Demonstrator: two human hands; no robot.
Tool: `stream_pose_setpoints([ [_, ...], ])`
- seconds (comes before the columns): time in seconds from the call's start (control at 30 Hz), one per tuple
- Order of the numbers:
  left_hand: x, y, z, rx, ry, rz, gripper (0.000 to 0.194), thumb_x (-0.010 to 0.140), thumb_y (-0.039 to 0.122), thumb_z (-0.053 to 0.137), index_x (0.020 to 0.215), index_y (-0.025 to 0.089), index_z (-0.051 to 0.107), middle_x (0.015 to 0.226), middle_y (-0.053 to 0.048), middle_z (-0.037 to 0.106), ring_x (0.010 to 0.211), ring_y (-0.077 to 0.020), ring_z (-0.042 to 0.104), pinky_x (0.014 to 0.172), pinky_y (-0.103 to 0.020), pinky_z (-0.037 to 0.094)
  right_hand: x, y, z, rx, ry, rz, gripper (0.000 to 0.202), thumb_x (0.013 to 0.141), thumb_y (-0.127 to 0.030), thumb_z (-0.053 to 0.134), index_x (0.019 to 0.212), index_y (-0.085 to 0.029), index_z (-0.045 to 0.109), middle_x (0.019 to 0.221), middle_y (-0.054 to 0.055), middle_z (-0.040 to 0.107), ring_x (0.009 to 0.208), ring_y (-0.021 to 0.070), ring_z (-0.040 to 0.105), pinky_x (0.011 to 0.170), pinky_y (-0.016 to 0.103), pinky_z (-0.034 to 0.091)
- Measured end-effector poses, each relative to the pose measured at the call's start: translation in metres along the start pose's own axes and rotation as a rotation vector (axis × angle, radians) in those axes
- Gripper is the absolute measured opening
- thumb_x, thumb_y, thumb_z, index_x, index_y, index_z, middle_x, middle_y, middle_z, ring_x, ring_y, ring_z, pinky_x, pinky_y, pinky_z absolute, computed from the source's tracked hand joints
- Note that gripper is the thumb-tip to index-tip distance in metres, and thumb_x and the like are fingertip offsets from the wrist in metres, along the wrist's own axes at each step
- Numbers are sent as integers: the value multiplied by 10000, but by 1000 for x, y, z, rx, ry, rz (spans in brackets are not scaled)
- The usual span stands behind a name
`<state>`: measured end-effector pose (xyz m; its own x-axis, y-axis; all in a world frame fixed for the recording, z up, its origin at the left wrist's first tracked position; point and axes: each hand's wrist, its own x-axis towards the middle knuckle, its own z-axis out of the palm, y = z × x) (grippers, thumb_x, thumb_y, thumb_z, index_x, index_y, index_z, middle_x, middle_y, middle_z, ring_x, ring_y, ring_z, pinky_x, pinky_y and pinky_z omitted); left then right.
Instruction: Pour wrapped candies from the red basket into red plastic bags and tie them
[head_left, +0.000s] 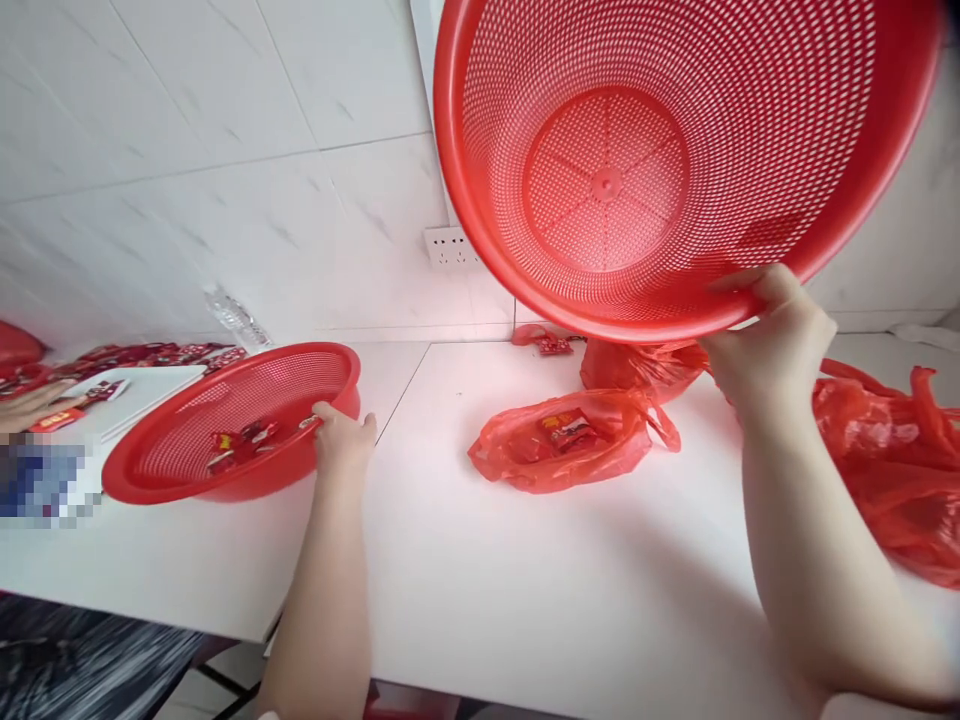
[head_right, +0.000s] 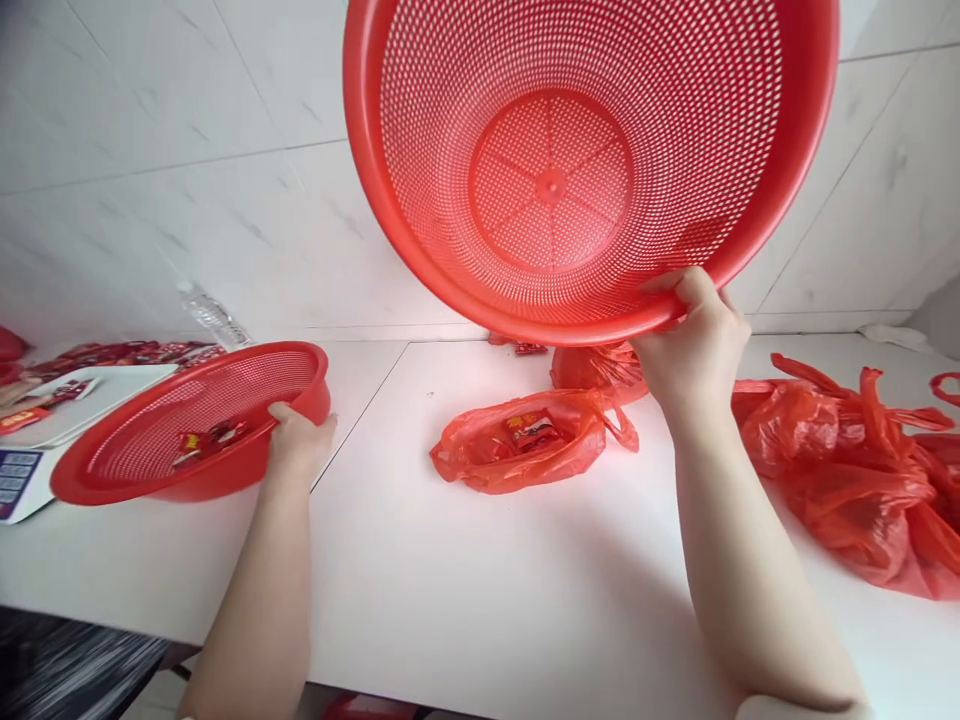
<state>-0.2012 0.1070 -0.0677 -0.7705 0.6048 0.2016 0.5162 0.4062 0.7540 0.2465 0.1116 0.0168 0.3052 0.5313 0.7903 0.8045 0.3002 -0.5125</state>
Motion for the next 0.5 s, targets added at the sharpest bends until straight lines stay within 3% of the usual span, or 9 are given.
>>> stream_pose_setpoints([
  [0.13,5,-6,-4,-42,82,35,690,557,264,809,1113,197,407,1062,-194,595,1135,-471,521,937,-666,374,2,-2,-5,18,20,27,191,727,-237,590,916,-245,619,860,75,689,770,246,629,790,375,475],
  [0.27,7,-8,-1,-82,126,147,617,602,298,796,1071,206,406,1065,-143,561,1081,-369,564,946,-572,425,1,0,0,57,-5,14,213,700,-215,613,910,-249,623,901,52,702,789,222,638,824,361,482],
  [0.4,0,-5,17,-118,67,273,587,599,315,791,1033,204,412,793,2,557,781,-227,604,850,-453,481,-3,0,6,67,-42,-30,213,705,-226,605,917,-249,620,877,49,681,832,251,637,810,392,498],
  [0.5,-12,-1,36,-188,-20,361,572,601,339,787,1028,226,423,655,64,508,634,-179,564,757,-379,485,-5,-2,9,98,-54,-60,209,703,-228,597,910,-251,615,885,41,673,834,252,637,805,401,503],
])
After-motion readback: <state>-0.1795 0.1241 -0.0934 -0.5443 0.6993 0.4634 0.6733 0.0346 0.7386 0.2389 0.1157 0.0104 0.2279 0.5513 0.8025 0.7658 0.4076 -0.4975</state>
